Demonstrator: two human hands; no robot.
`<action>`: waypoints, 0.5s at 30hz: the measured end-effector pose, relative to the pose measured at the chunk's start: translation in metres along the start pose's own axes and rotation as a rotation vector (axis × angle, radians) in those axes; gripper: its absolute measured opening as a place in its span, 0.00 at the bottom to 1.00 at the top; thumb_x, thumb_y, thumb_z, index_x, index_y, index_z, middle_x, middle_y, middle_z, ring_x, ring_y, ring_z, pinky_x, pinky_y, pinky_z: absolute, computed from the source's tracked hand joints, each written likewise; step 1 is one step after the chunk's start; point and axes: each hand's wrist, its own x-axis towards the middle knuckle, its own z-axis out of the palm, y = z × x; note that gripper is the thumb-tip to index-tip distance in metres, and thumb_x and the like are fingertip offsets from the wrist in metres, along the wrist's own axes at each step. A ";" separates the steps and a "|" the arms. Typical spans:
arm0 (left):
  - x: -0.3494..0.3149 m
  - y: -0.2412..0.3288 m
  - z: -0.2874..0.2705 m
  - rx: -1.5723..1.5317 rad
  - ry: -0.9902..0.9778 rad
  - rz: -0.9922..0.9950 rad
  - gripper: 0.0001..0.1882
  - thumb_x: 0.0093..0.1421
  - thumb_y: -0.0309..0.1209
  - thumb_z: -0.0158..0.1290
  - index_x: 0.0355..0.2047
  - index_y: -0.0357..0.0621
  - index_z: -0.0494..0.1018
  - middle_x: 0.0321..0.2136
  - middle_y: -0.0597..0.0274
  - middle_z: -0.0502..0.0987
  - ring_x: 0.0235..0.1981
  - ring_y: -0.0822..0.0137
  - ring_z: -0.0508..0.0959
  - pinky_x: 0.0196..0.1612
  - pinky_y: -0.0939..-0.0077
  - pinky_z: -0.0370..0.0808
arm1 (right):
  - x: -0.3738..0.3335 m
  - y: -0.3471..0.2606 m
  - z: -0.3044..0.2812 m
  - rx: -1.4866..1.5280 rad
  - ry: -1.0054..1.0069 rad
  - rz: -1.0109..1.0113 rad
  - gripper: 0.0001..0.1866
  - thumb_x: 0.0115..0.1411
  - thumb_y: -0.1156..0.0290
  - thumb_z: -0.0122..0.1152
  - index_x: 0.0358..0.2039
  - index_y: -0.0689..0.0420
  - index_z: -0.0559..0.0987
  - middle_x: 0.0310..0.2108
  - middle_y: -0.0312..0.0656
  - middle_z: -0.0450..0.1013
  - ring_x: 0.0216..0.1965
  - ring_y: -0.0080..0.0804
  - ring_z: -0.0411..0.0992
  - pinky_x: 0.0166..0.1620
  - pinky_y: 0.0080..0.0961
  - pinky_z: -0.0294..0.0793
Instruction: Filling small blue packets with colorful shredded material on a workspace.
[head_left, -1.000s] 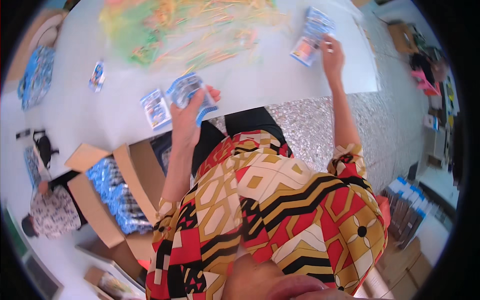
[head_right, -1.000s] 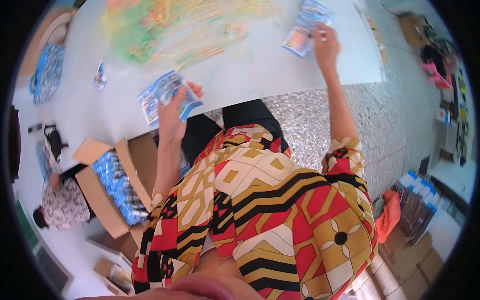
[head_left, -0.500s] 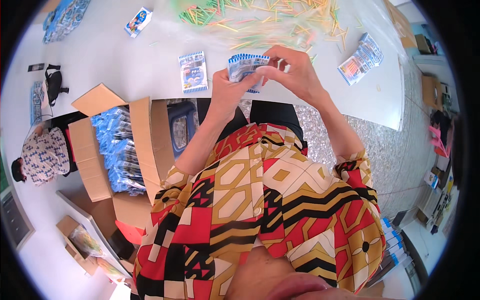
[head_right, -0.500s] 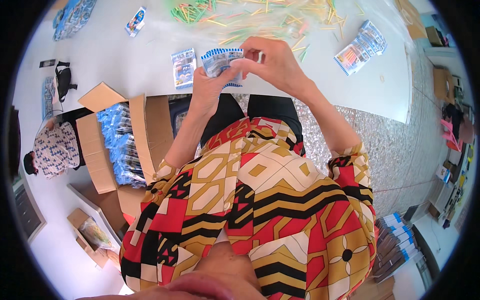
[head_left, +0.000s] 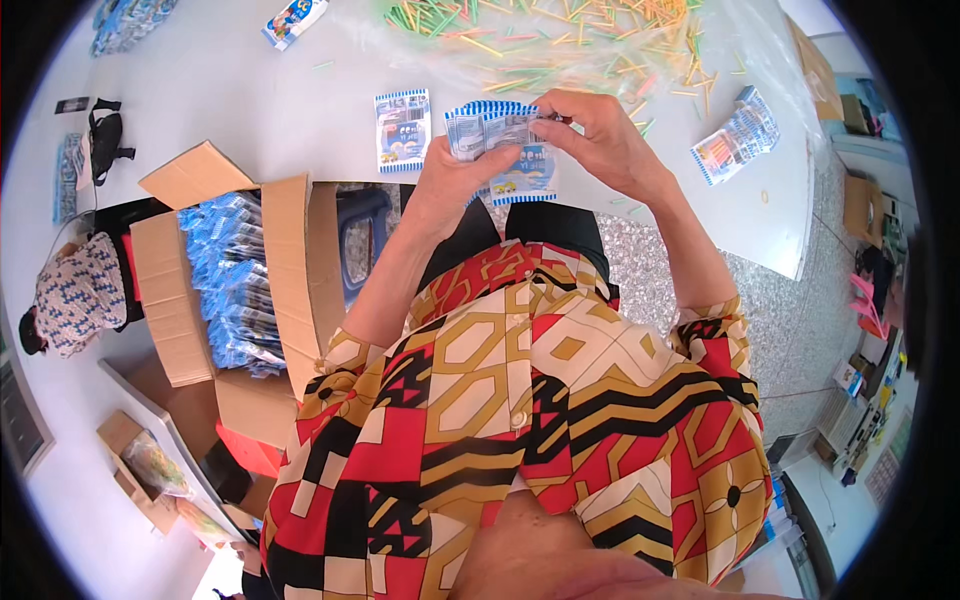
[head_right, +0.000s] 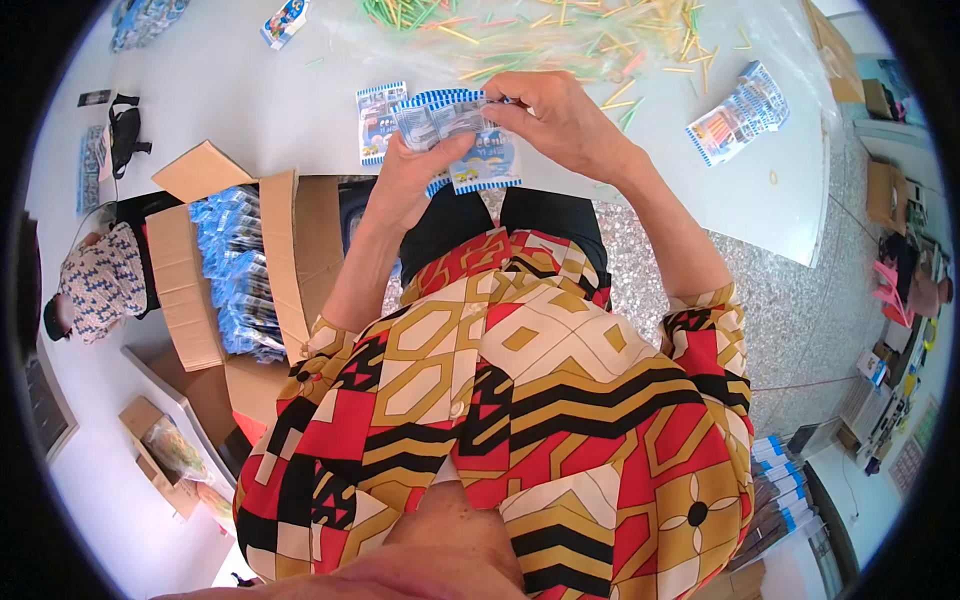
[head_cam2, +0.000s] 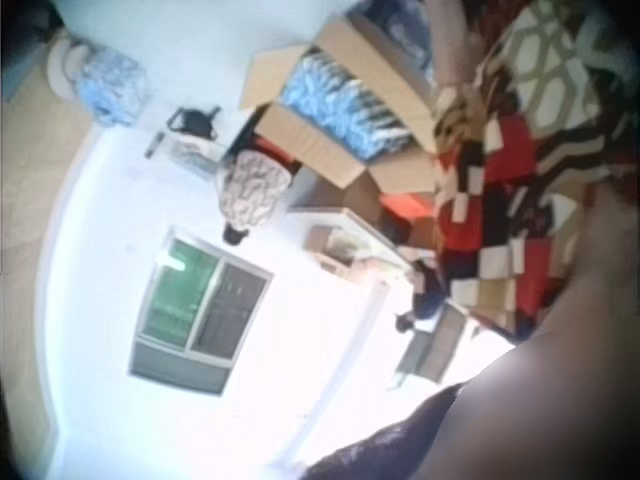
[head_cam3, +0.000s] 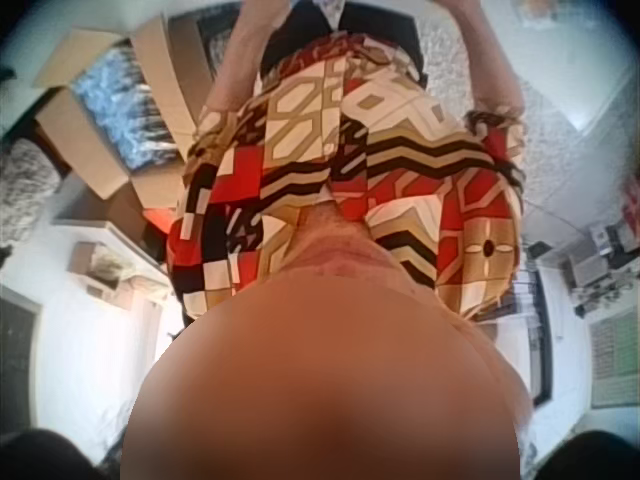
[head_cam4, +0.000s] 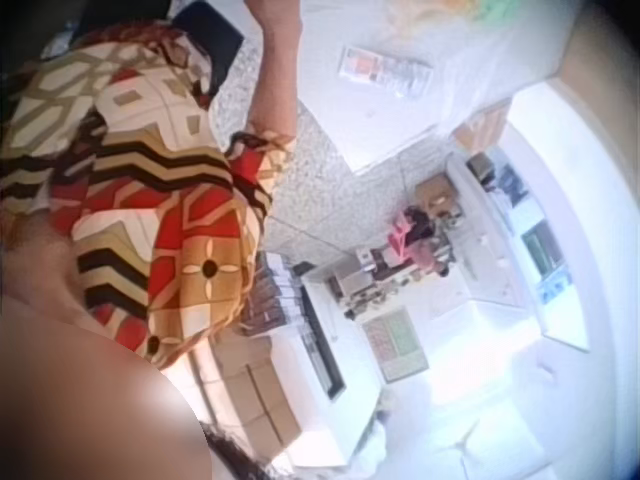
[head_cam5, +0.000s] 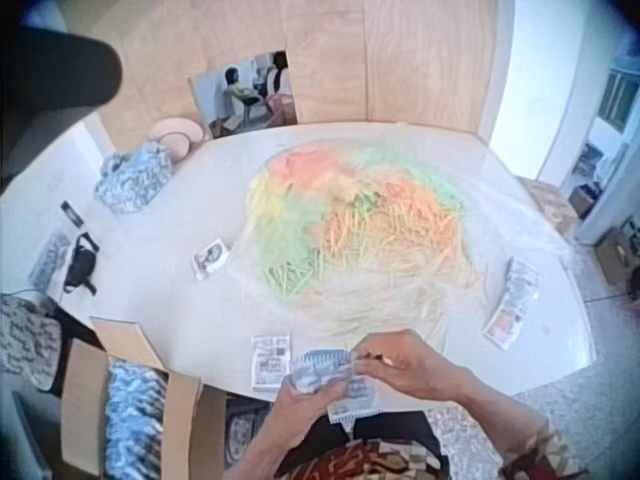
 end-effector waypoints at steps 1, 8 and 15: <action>0.000 -0.001 0.000 0.001 0.000 -0.002 0.15 0.53 0.25 0.56 0.42 0.37 0.72 0.37 0.62 0.76 0.37 0.74 0.75 0.43 0.77 0.72 | 0.000 0.001 0.000 0.015 -0.023 0.005 0.07 0.57 0.73 0.54 0.33 0.63 0.73 0.26 0.39 0.69 0.28 0.22 0.64 0.33 0.20 0.65; 0.002 -0.002 0.005 0.043 0.098 0.073 0.14 0.50 0.23 0.58 0.39 0.36 0.73 0.33 0.60 0.77 0.32 0.73 0.77 0.38 0.78 0.74 | 0.001 -0.002 -0.004 0.079 0.026 0.023 0.09 0.57 0.70 0.55 0.33 0.62 0.74 0.27 0.37 0.69 0.27 0.22 0.63 0.32 0.19 0.64; 0.002 -0.004 0.014 0.024 0.063 0.067 0.15 0.48 0.22 0.60 0.38 0.37 0.73 0.32 0.62 0.77 0.33 0.74 0.76 0.39 0.78 0.73 | -0.002 0.003 -0.008 0.056 -0.058 0.112 0.09 0.56 0.69 0.56 0.31 0.63 0.75 0.24 0.38 0.69 0.26 0.24 0.63 0.31 0.21 0.64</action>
